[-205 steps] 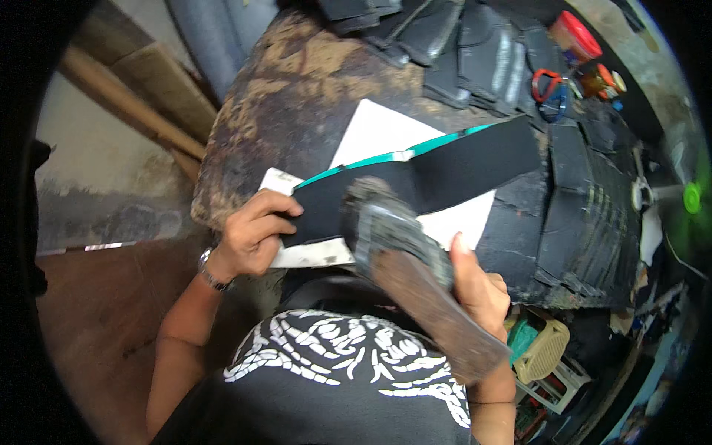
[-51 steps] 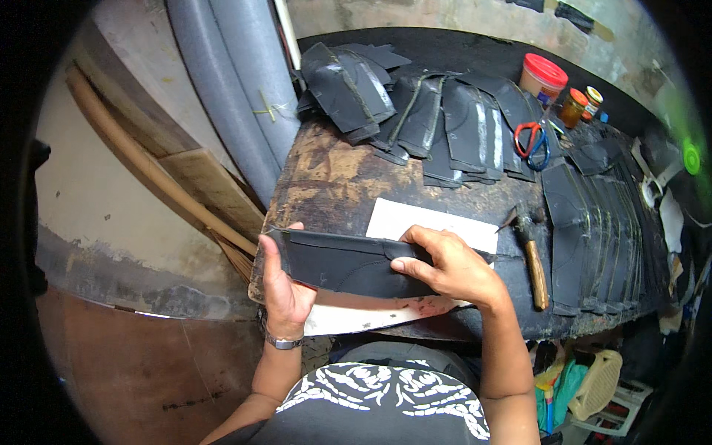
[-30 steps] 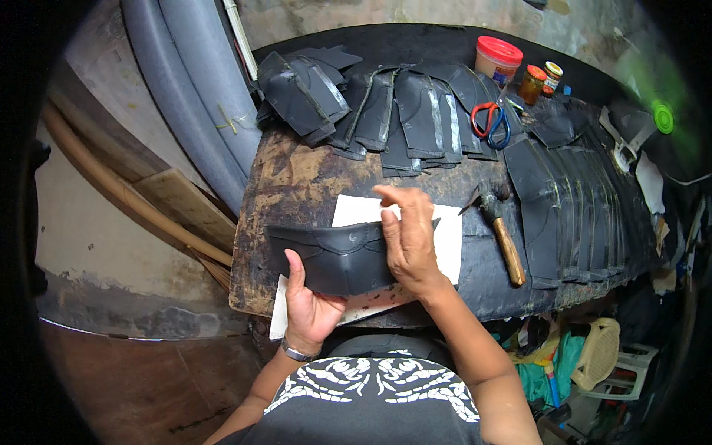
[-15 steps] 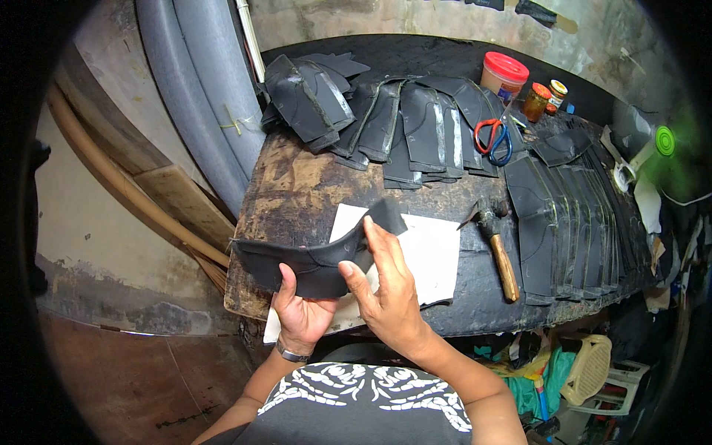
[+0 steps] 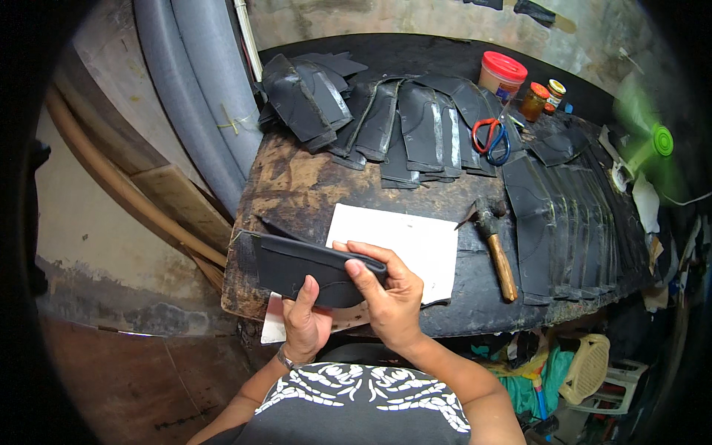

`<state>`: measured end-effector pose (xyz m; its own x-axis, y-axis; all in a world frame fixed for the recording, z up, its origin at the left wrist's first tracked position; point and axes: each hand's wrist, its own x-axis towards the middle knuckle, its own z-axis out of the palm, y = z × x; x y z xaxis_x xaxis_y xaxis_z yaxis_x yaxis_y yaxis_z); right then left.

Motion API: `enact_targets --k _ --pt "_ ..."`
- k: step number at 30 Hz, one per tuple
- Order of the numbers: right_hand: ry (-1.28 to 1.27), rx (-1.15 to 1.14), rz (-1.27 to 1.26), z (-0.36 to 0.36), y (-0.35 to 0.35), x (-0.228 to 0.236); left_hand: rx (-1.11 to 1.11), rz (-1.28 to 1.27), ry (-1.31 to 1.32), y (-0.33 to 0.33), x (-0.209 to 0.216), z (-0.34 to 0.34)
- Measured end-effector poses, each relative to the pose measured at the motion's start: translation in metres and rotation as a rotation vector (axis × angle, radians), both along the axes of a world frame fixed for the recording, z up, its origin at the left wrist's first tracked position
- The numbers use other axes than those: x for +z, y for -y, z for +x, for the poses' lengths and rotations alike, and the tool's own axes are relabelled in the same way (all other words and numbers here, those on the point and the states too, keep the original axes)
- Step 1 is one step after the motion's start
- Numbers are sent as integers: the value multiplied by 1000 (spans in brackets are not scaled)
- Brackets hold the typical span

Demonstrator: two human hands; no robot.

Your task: The person repeatedly hammers the edges of black rubber shoe parts on a white board, then folds and presses the edges by hand. The person handles multiple similar parts one at a time, using a hammer and hands to shape and flatten the edges.

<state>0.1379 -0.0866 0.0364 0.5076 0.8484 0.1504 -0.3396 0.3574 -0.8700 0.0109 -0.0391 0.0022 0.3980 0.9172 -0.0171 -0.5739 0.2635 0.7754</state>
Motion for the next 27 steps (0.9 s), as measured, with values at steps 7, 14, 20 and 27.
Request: enact_targets --k 7,14,20,27 --pt "-59 115 -109 23 -4 -6 32 -86 201 -33 0 -15" --pt "11 66 -135 22 -4 -12 164 38 151 -47 4 -21" --pt "79 55 -189 22 -4 -16 173 82 89 -53 -1 -29" --pt "135 77 -226 25 -6 -19 182 86 74 -53 4 -28"
